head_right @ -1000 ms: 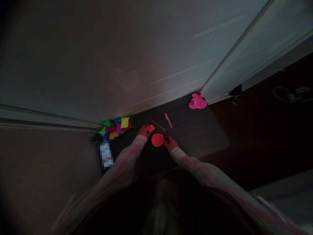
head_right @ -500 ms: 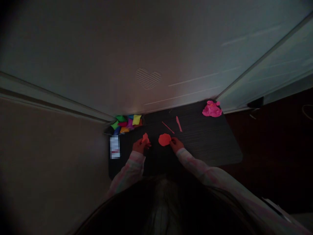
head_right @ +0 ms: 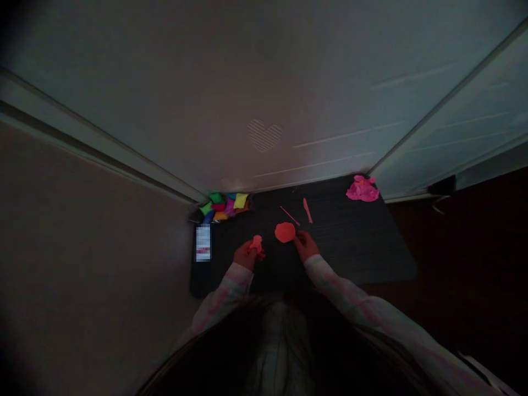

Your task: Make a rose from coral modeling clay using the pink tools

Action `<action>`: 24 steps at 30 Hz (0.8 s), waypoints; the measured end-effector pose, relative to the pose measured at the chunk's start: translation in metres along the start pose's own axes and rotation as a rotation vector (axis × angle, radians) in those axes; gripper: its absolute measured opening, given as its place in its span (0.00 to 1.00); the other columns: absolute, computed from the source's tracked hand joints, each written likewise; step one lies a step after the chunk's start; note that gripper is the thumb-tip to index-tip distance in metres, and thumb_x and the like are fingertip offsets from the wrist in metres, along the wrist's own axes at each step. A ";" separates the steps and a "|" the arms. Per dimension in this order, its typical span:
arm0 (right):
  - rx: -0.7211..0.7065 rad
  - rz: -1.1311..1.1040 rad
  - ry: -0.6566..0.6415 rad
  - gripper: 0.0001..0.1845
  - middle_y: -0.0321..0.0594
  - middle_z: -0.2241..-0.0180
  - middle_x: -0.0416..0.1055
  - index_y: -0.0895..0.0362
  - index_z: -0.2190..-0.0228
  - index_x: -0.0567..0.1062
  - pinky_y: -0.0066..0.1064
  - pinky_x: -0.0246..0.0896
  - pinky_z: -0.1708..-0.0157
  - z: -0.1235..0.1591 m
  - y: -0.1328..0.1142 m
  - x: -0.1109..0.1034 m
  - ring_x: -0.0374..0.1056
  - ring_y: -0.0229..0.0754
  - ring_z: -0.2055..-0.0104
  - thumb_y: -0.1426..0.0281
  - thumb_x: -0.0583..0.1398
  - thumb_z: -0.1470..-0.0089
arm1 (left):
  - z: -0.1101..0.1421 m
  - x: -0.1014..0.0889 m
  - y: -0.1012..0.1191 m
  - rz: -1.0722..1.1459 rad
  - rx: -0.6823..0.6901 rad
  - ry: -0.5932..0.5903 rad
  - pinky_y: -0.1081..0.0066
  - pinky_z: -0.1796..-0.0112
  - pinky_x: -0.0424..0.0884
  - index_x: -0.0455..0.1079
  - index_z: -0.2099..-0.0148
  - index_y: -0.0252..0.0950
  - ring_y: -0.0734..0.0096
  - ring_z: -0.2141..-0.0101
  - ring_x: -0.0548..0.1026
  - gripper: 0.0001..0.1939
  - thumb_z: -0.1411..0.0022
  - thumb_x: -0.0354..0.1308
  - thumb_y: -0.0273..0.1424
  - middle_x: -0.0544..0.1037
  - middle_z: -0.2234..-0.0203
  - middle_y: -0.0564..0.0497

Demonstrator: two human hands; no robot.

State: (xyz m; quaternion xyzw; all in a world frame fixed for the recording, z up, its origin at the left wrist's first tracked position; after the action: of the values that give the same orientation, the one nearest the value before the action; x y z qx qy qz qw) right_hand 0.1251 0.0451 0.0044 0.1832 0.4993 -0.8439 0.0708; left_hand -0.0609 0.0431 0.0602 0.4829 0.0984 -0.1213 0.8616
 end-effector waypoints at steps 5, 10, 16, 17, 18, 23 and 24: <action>-0.230 -0.063 -0.170 0.20 0.39 0.65 0.66 0.56 0.63 0.66 0.29 0.60 0.69 0.047 -0.027 0.021 0.63 0.36 0.68 0.63 0.55 0.62 | 0.008 0.014 -0.011 -0.207 0.019 -0.067 0.75 0.76 0.67 0.66 0.67 0.32 0.77 0.80 0.69 0.09 0.52 0.48 0.26 0.70 0.81 0.54; -0.315 -0.040 -0.221 0.15 0.39 0.67 0.66 0.56 0.66 0.68 0.31 0.60 0.69 0.066 -0.034 0.028 0.63 0.37 0.69 0.66 0.55 0.61 | 0.013 0.022 -0.016 -0.336 0.035 -0.140 0.75 0.74 0.66 0.66 0.69 0.33 0.75 0.77 0.69 0.09 0.53 0.47 0.26 0.70 0.79 0.53; -0.337 -0.036 -0.250 0.17 0.39 0.67 0.67 0.56 0.64 0.66 0.31 0.60 0.68 0.066 -0.034 0.023 0.64 0.37 0.68 0.67 0.56 0.61 | 0.016 0.023 -0.010 -0.402 0.102 -0.186 0.72 0.67 0.66 0.66 0.67 0.34 0.72 0.71 0.69 0.11 0.53 0.46 0.24 0.72 0.74 0.51; -0.343 -0.040 -0.251 0.17 0.40 0.65 0.67 0.56 0.64 0.65 0.31 0.60 0.67 0.066 -0.035 0.023 0.64 0.37 0.67 0.67 0.56 0.60 | 0.016 0.023 -0.007 -0.406 0.121 -0.185 0.71 0.65 0.65 0.66 0.65 0.34 0.72 0.69 0.69 0.12 0.54 0.46 0.23 0.72 0.72 0.51; -0.347 -0.047 -0.254 0.18 0.40 0.64 0.66 0.56 0.63 0.65 0.31 0.60 0.67 0.066 -0.035 0.024 0.64 0.37 0.67 0.67 0.56 0.60 | 0.017 0.022 -0.004 -0.406 0.142 -0.183 0.71 0.63 0.64 0.65 0.63 0.34 0.71 0.67 0.69 0.14 0.54 0.46 0.22 0.72 0.70 0.51; -0.316 -0.080 -0.268 0.18 0.40 0.67 0.67 0.57 0.65 0.65 0.30 0.60 0.66 0.064 -0.035 0.027 0.65 0.37 0.67 0.65 0.57 0.61 | 0.020 0.022 0.004 -0.387 0.257 -0.215 0.74 0.55 0.59 0.59 0.53 0.34 0.73 0.58 0.65 0.24 0.55 0.45 0.18 0.67 0.57 0.50; -0.306 -0.080 -0.266 0.17 0.39 0.68 0.68 0.57 0.66 0.65 0.30 0.60 0.66 0.063 -0.035 0.028 0.65 0.37 0.67 0.65 0.57 0.61 | 0.020 0.023 0.004 -0.388 0.273 -0.228 0.74 0.54 0.58 0.59 0.53 0.34 0.73 0.57 0.64 0.24 0.55 0.45 0.19 0.67 0.56 0.49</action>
State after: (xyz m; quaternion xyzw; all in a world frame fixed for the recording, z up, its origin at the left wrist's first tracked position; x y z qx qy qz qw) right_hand 0.0737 0.0093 0.0494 0.0374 0.6149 -0.7770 0.1295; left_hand -0.0366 0.0253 0.0668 0.5500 0.0743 -0.3501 0.7546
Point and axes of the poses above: each hand's wrist, its own z-axis away from the middle knuckle, its own x-axis out of the palm, y = z × x, the point moved 3 cm from there along -z, towards the middle knuckle
